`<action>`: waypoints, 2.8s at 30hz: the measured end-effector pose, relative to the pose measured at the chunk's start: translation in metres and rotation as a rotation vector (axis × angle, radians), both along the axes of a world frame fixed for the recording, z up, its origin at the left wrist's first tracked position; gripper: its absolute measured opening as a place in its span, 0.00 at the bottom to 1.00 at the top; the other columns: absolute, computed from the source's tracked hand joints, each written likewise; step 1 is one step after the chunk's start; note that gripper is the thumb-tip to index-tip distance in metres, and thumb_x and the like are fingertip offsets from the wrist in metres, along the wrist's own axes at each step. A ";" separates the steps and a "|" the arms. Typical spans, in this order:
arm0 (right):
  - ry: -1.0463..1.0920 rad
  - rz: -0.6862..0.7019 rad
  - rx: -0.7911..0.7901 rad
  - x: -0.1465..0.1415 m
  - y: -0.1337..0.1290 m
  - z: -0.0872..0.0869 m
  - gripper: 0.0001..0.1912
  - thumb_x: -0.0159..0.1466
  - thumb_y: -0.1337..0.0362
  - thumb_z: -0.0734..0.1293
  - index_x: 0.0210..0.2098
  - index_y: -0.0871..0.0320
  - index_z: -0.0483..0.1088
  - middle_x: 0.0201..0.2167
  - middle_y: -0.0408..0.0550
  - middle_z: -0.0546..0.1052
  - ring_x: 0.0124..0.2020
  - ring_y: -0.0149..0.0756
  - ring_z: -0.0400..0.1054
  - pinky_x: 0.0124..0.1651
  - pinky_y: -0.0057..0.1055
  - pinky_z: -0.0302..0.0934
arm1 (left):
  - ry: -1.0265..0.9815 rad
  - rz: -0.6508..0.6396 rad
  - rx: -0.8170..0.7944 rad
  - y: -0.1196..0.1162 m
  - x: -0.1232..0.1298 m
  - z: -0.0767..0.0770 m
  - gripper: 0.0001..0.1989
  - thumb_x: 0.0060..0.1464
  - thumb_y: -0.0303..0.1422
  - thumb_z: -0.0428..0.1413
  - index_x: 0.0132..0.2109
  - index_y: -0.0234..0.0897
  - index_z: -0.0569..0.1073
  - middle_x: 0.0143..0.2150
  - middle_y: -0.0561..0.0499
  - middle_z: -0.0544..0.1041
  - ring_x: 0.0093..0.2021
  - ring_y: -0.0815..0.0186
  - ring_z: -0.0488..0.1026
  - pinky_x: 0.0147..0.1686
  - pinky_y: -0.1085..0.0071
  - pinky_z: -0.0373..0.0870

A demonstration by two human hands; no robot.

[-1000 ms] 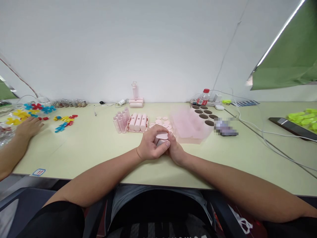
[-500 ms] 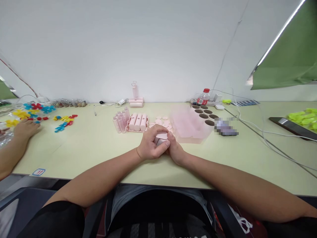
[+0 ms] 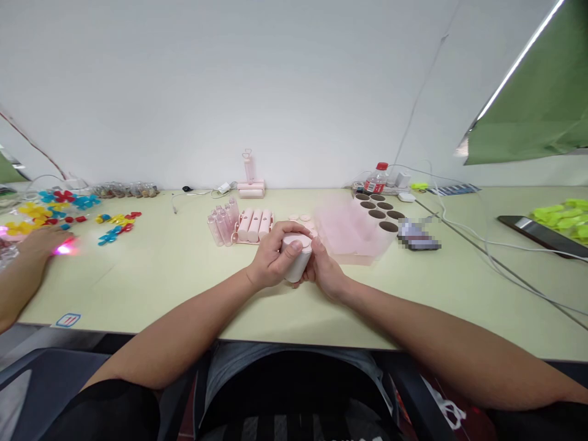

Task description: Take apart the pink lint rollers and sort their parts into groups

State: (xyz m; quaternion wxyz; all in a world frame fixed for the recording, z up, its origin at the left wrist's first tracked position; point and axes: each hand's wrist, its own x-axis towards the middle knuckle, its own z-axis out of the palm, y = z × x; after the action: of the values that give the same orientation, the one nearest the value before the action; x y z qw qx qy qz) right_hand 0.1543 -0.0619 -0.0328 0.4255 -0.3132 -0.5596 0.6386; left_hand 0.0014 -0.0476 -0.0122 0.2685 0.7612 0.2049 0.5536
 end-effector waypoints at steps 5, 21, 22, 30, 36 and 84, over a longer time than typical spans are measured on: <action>-0.140 -0.044 0.214 0.004 0.000 0.006 0.28 0.58 0.39 0.67 0.42 0.57 0.66 0.30 0.46 0.71 0.27 0.34 0.66 0.25 0.31 0.66 | 0.013 0.108 -0.018 0.012 -0.007 0.005 0.19 0.65 0.46 0.46 0.52 0.38 0.69 0.48 0.43 0.75 0.48 0.60 0.73 0.47 0.61 0.71; -0.277 -0.304 0.209 0.006 0.007 0.009 0.23 0.57 0.49 0.68 0.45 0.56 0.61 0.36 0.46 0.71 0.30 0.34 0.64 0.26 0.29 0.59 | 0.210 0.383 -0.279 0.023 -0.012 0.013 0.21 0.59 0.46 0.51 0.51 0.36 0.70 0.34 0.49 0.75 0.32 0.63 0.72 0.30 0.68 0.69; -0.277 -0.320 0.204 0.007 0.008 0.008 0.24 0.57 0.50 0.68 0.46 0.55 0.61 0.36 0.45 0.71 0.29 0.34 0.64 0.27 0.29 0.58 | 0.266 0.426 -0.362 0.023 -0.015 0.017 0.22 0.58 0.46 0.52 0.53 0.35 0.69 0.30 0.51 0.74 0.29 0.64 0.71 0.28 0.69 0.67; -0.426 -0.300 0.270 0.013 0.012 0.007 0.17 0.60 0.54 0.67 0.44 0.55 0.65 0.38 0.46 0.72 0.34 0.36 0.66 0.34 0.32 0.60 | 0.840 0.008 -0.824 0.022 -0.057 0.057 0.29 0.56 0.50 0.53 0.61 0.42 0.63 0.29 0.52 0.78 0.16 0.70 0.64 0.17 0.73 0.61; -0.824 -0.169 0.436 0.013 0.008 0.008 0.16 0.62 0.57 0.66 0.47 0.56 0.71 0.45 0.51 0.75 0.43 0.43 0.68 0.44 0.37 0.61 | 1.116 -0.073 -0.901 0.031 -0.061 0.048 0.18 0.48 0.48 0.60 0.41 0.41 0.69 0.25 0.53 0.77 0.18 0.67 0.69 0.20 0.71 0.65; -0.672 -0.270 0.776 0.010 -0.010 0.017 0.11 0.63 0.61 0.64 0.39 0.60 0.75 0.23 0.44 0.73 0.21 0.29 0.62 0.27 0.27 0.57 | 0.694 1.172 -0.694 0.029 -0.136 0.081 0.08 0.46 0.35 0.61 0.36 0.39 0.79 0.33 0.47 0.80 0.34 0.59 0.76 0.26 0.69 0.66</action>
State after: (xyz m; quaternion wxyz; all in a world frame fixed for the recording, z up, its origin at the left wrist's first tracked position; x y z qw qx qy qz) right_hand 0.1639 -0.0724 -0.0156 0.3858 -0.3894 -0.8149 0.1884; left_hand -0.1350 -0.0182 0.0691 0.0751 0.5304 0.8101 0.2385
